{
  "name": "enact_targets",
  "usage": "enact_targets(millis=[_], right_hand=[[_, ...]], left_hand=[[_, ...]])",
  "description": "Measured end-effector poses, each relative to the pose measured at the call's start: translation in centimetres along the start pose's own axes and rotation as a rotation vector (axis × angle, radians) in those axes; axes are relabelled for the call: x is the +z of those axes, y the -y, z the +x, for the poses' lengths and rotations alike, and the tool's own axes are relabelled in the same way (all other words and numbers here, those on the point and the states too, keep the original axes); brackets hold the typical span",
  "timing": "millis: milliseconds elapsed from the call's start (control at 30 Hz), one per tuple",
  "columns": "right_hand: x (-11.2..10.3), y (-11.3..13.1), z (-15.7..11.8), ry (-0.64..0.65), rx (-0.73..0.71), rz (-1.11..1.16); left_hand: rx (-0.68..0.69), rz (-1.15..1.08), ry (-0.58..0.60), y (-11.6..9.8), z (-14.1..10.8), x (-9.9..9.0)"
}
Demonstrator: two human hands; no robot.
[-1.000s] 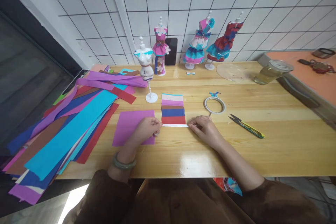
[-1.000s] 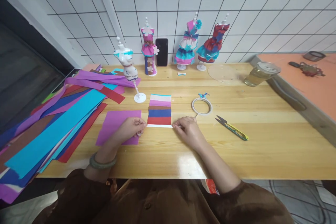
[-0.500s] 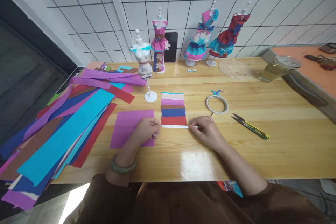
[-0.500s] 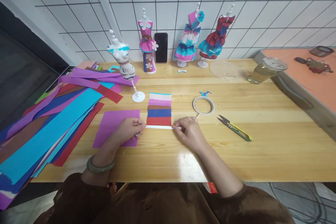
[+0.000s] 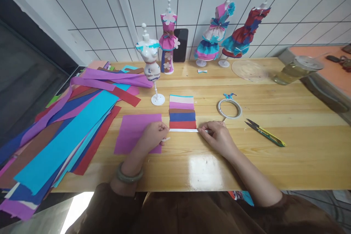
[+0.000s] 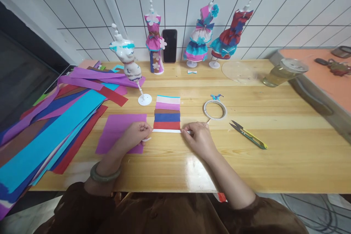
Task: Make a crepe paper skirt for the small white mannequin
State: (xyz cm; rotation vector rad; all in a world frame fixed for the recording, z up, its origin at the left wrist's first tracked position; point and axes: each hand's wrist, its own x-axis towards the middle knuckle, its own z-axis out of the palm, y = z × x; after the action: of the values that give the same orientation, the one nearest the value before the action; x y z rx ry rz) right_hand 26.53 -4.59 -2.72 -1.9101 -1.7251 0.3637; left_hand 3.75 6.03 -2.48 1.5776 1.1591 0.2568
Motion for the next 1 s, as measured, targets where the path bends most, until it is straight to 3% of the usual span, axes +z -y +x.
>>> enact_targets(millis=[1000], right_hand=[[0.03,0.01,0.53,0.010,-0.020,-0.080]], left_hand=[[-0.082,0.073,-0.086,-0.37,0.33,0.45]])
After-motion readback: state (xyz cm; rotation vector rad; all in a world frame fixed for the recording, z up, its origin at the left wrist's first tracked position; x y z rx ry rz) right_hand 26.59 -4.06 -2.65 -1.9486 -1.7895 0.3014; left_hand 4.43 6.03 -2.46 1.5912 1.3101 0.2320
